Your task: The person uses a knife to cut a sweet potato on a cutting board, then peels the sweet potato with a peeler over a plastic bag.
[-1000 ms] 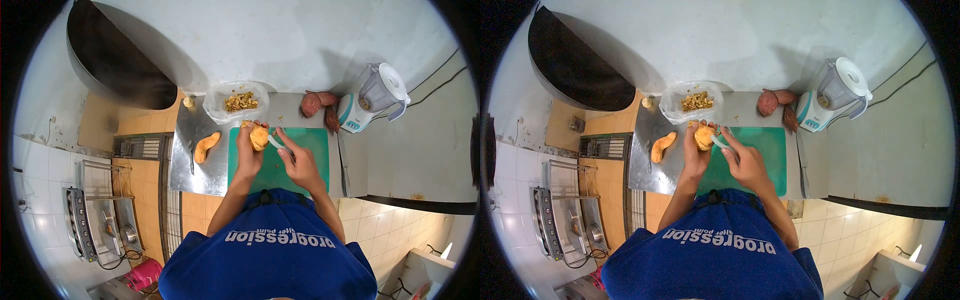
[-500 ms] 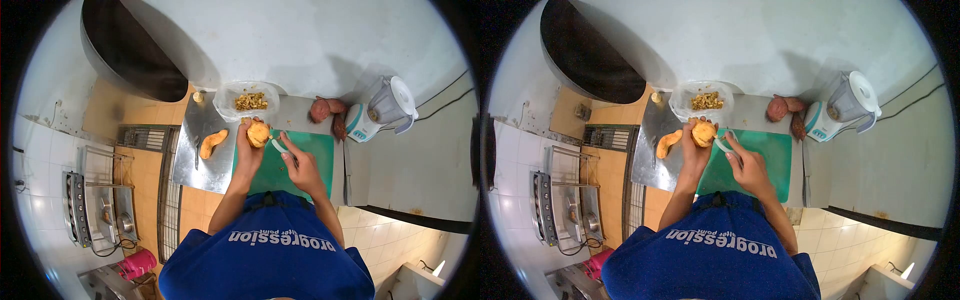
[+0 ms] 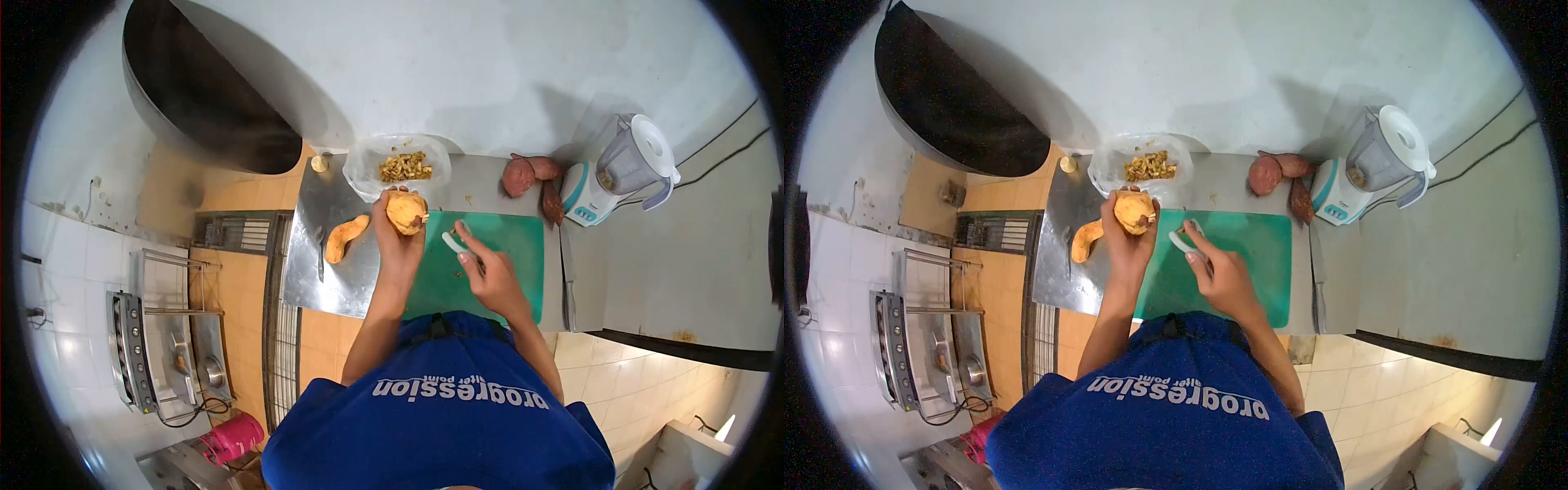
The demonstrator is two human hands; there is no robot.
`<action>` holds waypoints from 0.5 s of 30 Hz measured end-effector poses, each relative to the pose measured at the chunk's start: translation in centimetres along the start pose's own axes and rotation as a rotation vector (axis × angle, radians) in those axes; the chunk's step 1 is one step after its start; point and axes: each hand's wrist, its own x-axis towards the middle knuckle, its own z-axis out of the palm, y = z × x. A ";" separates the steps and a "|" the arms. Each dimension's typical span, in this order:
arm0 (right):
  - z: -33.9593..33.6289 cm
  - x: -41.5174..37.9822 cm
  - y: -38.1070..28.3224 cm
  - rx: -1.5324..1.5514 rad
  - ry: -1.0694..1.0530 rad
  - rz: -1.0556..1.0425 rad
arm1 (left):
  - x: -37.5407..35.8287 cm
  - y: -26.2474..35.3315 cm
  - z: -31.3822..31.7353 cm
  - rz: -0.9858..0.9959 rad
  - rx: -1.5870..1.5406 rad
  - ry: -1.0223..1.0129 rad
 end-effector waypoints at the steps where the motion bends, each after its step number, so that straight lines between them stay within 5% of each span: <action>1: -0.4 0.4 -0.6 -0.020 0.016 -0.004 | -0.2 -0.1 0.4 -0.001 0.047 0.005; 5: -0.6 1.1 -2.2 -0.100 0.021 -0.020 | -0.2 -1.4 -0.4 -0.052 -0.015 -0.112; 7: -0.1 1.1 -1.9 -0.116 0.048 -0.147 | -0.2 -2.1 -0.3 -0.040 0.016 -0.085; 15: 0.5 0.4 -1.2 -0.106 -0.002 -0.112 | -0.3 -2.9 -1.2 -0.061 -0.063 -0.004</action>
